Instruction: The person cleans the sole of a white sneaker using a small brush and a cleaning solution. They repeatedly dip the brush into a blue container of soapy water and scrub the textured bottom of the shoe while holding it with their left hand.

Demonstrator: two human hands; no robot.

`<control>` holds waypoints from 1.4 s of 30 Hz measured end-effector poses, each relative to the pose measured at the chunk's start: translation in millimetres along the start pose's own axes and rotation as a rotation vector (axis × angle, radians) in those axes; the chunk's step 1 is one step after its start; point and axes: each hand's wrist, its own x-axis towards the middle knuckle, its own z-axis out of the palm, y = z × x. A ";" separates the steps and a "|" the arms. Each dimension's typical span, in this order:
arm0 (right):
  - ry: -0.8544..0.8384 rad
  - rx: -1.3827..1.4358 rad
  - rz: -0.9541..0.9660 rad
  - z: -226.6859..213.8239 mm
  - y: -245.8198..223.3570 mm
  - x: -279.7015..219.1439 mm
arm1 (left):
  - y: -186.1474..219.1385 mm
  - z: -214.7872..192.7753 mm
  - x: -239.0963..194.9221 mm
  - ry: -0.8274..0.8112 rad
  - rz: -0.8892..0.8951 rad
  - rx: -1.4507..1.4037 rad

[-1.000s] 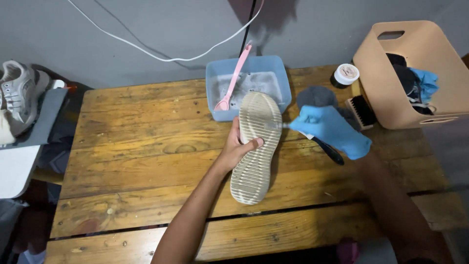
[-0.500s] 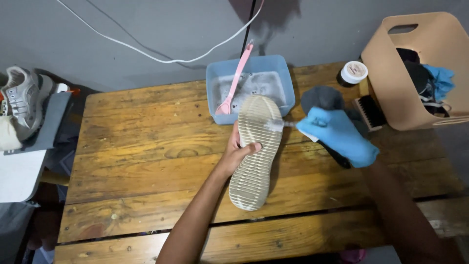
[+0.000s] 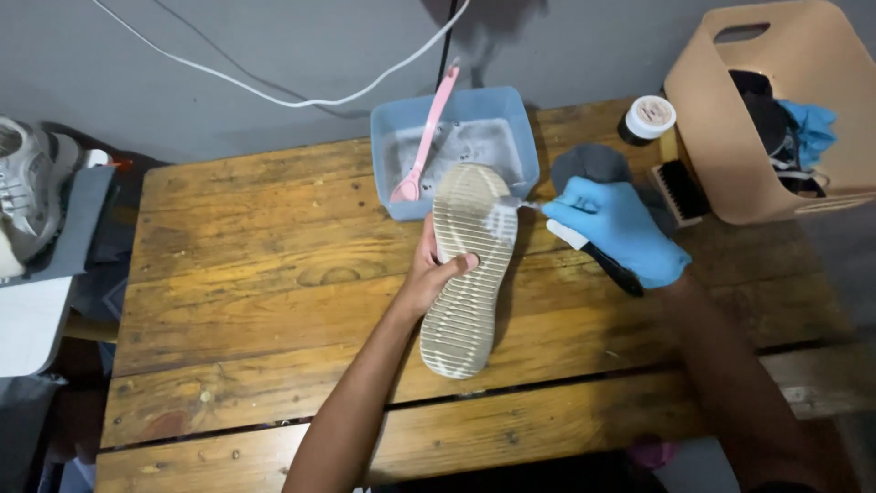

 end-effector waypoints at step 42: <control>-0.110 -0.429 -0.304 30.5 -69.2 21.1 | -7.3 -5.2 -1.4 -0.025 0.018 0.084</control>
